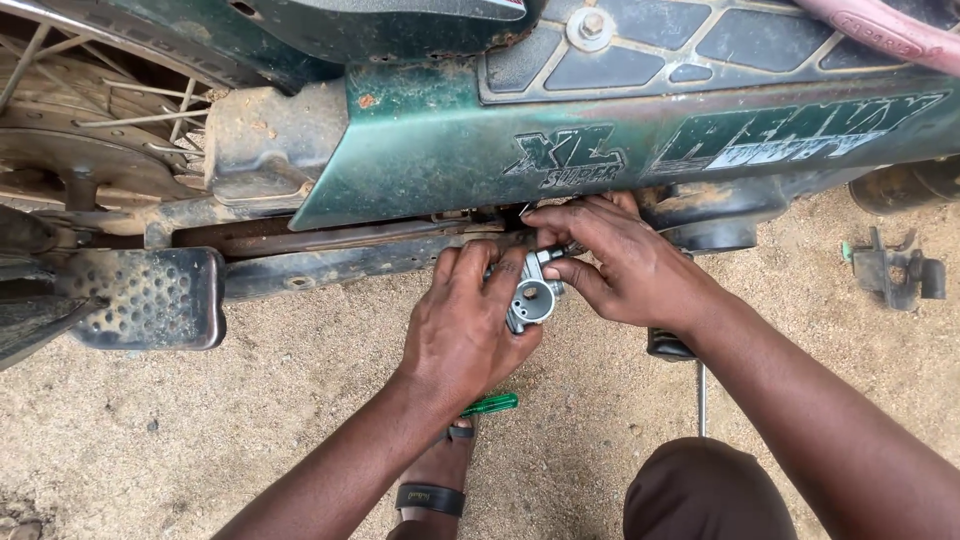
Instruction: Installing or repairing the carburetor on a small motorcycle engine.
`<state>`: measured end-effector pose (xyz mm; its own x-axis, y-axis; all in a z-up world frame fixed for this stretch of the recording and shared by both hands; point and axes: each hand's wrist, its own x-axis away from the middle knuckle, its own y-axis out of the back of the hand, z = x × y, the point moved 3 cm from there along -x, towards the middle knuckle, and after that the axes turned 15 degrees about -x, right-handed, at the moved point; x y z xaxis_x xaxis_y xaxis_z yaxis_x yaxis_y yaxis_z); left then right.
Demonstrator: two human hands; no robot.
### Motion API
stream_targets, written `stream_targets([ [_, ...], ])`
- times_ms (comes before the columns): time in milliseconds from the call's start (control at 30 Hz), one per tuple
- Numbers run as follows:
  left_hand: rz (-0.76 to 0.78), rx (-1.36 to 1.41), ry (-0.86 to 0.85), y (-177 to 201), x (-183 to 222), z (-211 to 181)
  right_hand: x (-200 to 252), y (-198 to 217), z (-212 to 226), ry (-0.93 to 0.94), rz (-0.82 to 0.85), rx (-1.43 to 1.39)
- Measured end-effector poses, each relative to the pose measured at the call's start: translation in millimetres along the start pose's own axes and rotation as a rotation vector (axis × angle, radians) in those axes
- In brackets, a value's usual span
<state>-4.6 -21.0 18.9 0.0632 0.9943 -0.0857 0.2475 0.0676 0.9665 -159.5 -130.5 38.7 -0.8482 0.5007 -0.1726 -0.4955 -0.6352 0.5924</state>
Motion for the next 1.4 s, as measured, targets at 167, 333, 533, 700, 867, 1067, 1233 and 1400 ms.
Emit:
stream_targets([
  [167,-0.024,0.032,-0.019,-1.6,0.1,0.3,2.4,-2.8,-0.2,0.025,0.006,0.140],
  [333,-0.157,0.132,-0.012,6.0,-3.7,-5.6,0.4,0.6,2.5,-0.031,-0.020,0.107],
  [533,0.210,0.374,0.244,-12.1,-10.0,3.2,-1.6,-1.6,10.2,0.069,0.045,0.049],
  [700,0.193,0.208,0.204,-18.4,-3.7,8.2,-3.3,-6.1,14.0,0.185,0.070,0.331],
  [867,0.063,0.133,0.076,-25.8,0.2,5.0,-4.9,-5.0,2.3,-0.127,0.247,0.293],
  [1067,0.158,0.240,0.160,-13.3,-4.1,8.6,1.5,-6.2,10.1,0.139,0.047,0.213],
  [1233,0.111,0.150,0.077,-21.1,1.9,9.6,1.5,-6.9,8.1,0.022,0.112,0.257],
  [1400,-0.019,0.029,-0.034,-15.0,-4.0,10.2,-1.5,-10.6,-3.8,-0.120,0.222,0.320],
])
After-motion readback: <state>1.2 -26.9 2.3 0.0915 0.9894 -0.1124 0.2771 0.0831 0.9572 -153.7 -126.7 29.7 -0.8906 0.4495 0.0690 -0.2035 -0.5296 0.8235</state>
